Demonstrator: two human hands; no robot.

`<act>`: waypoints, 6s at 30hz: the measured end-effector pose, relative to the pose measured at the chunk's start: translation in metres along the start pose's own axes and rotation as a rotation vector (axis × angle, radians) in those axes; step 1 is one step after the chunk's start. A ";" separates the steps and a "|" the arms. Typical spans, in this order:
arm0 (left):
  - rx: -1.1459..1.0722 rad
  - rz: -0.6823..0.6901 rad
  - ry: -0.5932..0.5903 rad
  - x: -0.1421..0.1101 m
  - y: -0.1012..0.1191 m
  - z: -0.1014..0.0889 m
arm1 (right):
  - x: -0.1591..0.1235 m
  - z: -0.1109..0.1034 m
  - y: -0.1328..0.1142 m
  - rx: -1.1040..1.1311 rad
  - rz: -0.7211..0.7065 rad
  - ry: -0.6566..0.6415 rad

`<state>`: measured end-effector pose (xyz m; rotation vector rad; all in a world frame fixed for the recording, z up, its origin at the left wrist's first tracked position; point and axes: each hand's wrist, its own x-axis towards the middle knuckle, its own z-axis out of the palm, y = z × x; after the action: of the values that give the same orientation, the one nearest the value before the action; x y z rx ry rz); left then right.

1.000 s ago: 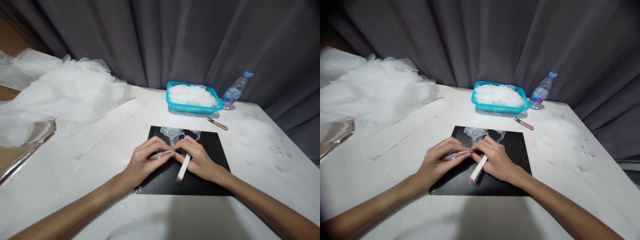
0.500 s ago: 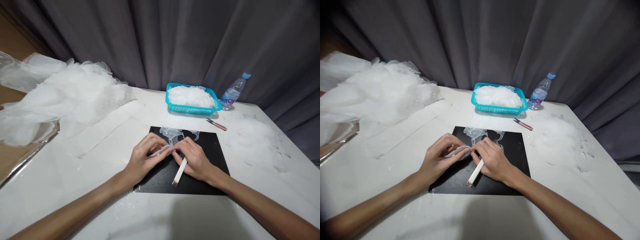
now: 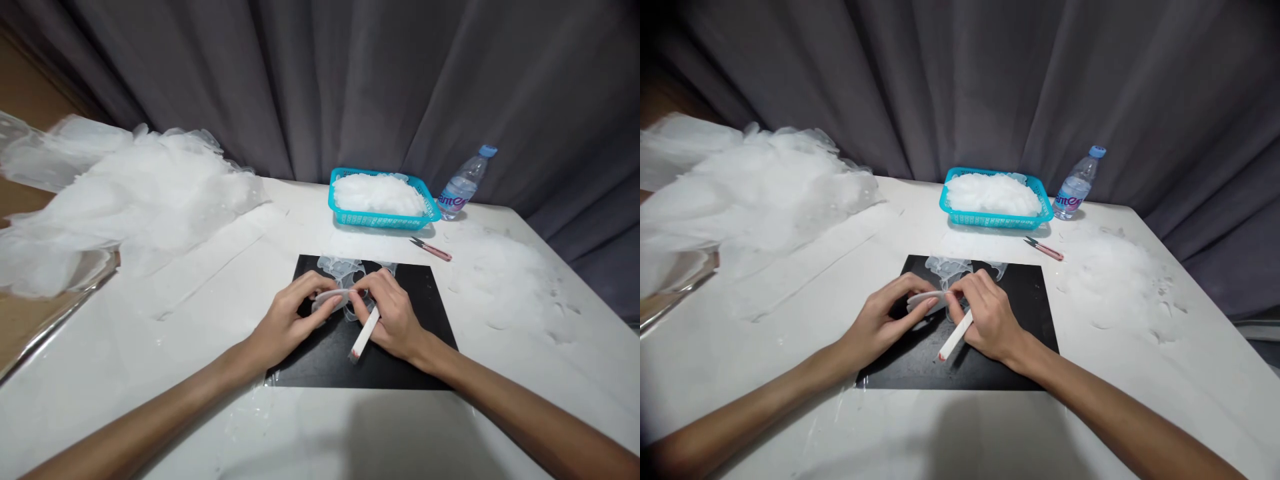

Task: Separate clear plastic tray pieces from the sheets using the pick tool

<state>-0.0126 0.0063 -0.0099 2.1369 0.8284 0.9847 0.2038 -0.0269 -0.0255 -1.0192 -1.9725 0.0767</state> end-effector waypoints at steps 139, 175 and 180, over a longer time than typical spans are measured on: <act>-0.682 -0.538 -0.043 0.009 -0.005 -0.006 | 0.001 -0.004 0.052 -0.309 0.391 -0.081; -0.641 -0.581 0.058 0.006 -0.004 -0.010 | 0.049 -0.113 0.064 -0.074 0.453 0.270; -0.605 -0.554 0.036 0.007 -0.002 -0.010 | 0.047 -0.234 0.103 -0.108 0.801 -0.157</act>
<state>-0.0178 0.0152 -0.0030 1.2844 0.9243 0.8363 0.4271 -0.0014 0.1052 -1.8656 -1.5952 0.5031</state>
